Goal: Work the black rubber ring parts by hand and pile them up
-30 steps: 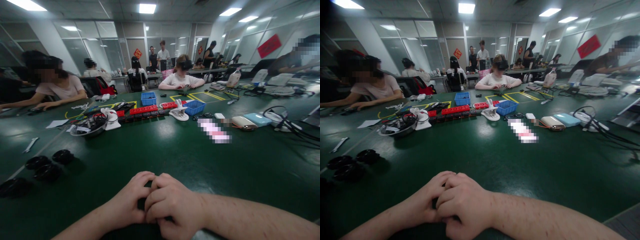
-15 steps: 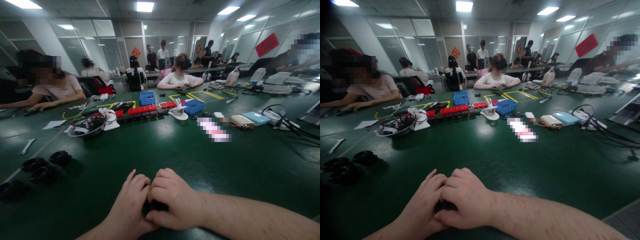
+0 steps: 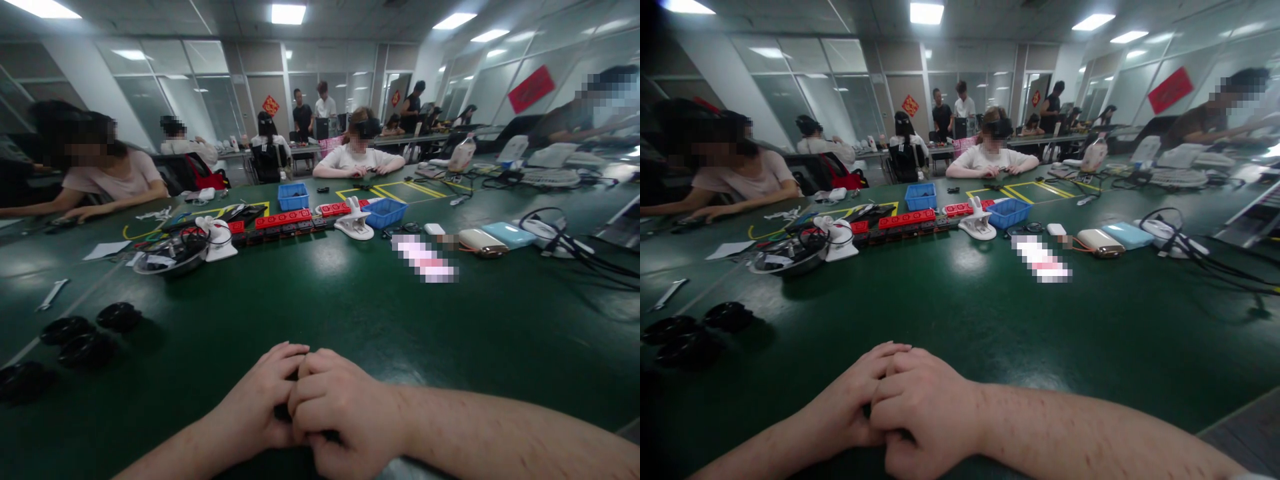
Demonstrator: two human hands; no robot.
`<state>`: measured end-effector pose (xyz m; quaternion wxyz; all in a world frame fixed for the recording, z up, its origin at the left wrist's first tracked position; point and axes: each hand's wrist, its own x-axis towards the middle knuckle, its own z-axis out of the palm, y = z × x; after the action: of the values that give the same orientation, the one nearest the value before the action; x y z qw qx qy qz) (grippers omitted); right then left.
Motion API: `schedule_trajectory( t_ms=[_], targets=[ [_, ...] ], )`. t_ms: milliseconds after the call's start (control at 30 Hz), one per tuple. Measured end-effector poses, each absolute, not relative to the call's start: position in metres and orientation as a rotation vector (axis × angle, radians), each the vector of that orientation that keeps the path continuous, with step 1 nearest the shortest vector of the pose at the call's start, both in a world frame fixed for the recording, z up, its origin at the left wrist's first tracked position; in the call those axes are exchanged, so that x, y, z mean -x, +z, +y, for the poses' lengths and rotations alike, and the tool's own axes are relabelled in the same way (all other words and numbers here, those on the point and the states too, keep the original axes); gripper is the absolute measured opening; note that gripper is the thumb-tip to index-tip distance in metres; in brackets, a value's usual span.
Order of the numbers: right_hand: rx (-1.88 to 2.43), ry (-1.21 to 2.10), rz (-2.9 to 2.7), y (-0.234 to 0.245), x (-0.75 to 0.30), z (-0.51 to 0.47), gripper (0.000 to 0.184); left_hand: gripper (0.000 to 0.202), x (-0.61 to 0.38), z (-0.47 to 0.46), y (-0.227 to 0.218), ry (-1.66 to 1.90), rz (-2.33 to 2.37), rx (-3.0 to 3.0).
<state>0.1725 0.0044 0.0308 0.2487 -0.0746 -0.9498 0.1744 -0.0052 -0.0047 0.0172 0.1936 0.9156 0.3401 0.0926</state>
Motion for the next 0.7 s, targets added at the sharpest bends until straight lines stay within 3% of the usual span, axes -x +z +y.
schedule_trajectory(
  t_ms=[67,233,333,533,700],
  targets=[
    [0.195,0.487,-2.574,0.031,-0.173,0.005,0.008,0.026,0.006,-0.007,0.018,0.262,0.971,-2.561],
    [0.346,0.48,-2.494,0.033,-0.176,0.005,0.021,0.065,0.004,-0.015,0.018,0.382,1.086,-2.572],
    [0.463,0.444,-2.489,0.033,-0.177,0.004,0.026,0.072,-0.002,-0.021,0.016,0.437,1.185,-2.543],
    [0.552,0.386,-2.496,0.033,-0.176,0.003,0.023,0.026,-0.009,-0.03,0.017,0.437,1.373,-2.471],
    [0.471,0.459,-2.549,0.031,-0.175,0.006,0.015,0.022,-0.008,-0.025,0.021,0.451,1.226,-2.457]
  ],
)
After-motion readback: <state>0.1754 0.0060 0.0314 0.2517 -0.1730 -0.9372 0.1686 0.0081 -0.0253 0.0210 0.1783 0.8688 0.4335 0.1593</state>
